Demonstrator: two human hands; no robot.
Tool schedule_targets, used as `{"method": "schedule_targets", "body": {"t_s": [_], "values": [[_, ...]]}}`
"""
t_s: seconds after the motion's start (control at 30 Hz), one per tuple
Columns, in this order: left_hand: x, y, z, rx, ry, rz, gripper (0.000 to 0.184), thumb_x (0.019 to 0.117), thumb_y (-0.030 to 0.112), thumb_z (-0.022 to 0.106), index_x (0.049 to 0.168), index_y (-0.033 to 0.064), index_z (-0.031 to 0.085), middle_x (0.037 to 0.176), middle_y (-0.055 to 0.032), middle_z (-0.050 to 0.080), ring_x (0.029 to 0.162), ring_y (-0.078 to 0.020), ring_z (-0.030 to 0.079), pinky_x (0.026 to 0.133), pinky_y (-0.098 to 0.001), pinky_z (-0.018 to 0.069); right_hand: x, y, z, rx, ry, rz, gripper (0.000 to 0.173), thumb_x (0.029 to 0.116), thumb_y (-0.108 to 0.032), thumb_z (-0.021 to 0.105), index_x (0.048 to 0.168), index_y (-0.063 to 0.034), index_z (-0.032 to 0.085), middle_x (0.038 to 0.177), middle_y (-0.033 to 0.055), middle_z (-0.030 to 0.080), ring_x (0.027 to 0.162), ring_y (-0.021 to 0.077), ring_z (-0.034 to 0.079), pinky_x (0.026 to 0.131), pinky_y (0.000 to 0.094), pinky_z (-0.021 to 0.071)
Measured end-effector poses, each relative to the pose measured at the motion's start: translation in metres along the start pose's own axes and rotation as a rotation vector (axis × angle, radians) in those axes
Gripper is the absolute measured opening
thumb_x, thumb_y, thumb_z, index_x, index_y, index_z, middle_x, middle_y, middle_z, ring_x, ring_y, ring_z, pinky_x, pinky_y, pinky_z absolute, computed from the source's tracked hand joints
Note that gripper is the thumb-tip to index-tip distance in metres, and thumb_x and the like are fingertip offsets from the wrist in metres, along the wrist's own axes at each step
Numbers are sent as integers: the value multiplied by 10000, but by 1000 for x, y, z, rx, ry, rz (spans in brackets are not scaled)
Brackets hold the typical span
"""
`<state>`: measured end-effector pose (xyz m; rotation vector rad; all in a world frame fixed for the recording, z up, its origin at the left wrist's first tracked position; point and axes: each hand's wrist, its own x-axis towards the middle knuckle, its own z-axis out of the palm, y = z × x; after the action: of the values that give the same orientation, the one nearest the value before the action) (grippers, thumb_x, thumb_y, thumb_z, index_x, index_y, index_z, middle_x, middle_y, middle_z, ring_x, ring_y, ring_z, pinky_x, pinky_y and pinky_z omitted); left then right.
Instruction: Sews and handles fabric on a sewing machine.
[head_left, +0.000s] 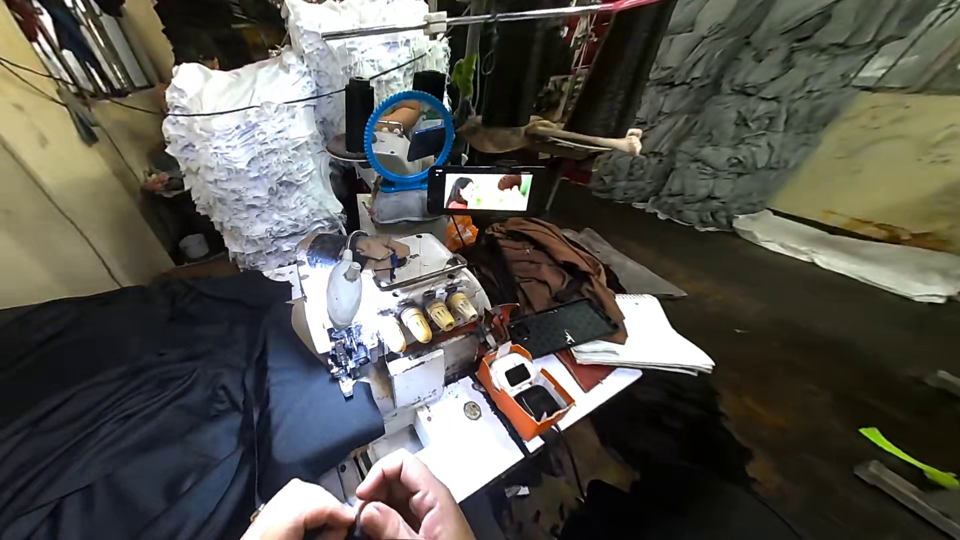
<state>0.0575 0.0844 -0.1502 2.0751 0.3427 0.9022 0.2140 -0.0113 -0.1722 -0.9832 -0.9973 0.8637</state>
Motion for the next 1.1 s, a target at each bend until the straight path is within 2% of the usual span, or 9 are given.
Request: {"method": "schedule_targets", "body": {"t_s": [0.07,0.13,0.3,0.47,0.7,0.83,0.9,1.0,1.1], "values": [[4,3,2,37,3,-7,161,1005,45,609,988,-87,700,928,-166,677,952,-127,634,904,-243,507,-2,2,-5,-49,-69,-104,422,972,-186,678,1225,123,542,1183,127,649,1027,73,640,891,275,546],[8,6,6,47,19,-26,188,1017,67,598,995,-98,684,916,-156,668,915,-97,627,869,-217,506,-3,-1,-8,-135,-88,-176,455,914,-99,736,1238,157,544,1220,202,624,1074,117,635,943,281,536],[16,3,16,32,100,-98,204,1053,111,540,1038,-42,675,1012,-40,707,953,38,639,880,-148,529,1,-13,-12,-22,64,56,167,959,46,593,1122,42,627,942,18,715,752,39,675,697,239,592],[13,-4,13,-33,-47,-105,352,914,-47,579,1256,-12,654,1188,-90,673,1076,-100,643,946,-247,549,7,-18,-20,144,68,241,120,1027,11,518,1104,-7,608,886,12,712,695,74,692,637,246,609],[12,-4,15,27,-71,-42,346,911,26,672,1255,11,633,1131,-81,685,1043,-95,652,928,-243,554,9,-14,-24,17,114,131,81,1026,-18,542,1046,-26,621,919,-15,685,705,34,668,636,198,593],[14,-3,18,151,-63,21,137,959,100,688,1080,37,701,1036,-84,701,1019,-100,653,918,-229,531,8,-21,-26,-3,72,121,74,1028,-64,568,1092,-36,594,931,-37,671,687,-5,639,586,173,564],[16,0,18,165,-47,28,106,983,128,665,1020,41,713,1015,-88,707,1039,-120,646,944,-265,509,7,-17,-31,-144,27,0,282,1003,-234,646,1161,-3,609,1009,-9,663,802,-20,622,671,173,542],[20,5,14,99,-39,29,101,1005,83,619,1034,8,679,1062,-126,693,1100,-142,630,996,-300,493,7,-15,-38,-406,-41,-105,506,903,-463,736,1141,-18,706,1190,132,629,1111,138,596,875,286,532],[23,19,14,69,-26,31,111,1017,19,548,1043,-38,640,1005,-147,664,1024,-112,630,941,-237,512,5,-21,-34,-402,-85,-104,165,905,-140,747,970,8,716,1129,152,678,1111,185,605,962,357,477]]}}
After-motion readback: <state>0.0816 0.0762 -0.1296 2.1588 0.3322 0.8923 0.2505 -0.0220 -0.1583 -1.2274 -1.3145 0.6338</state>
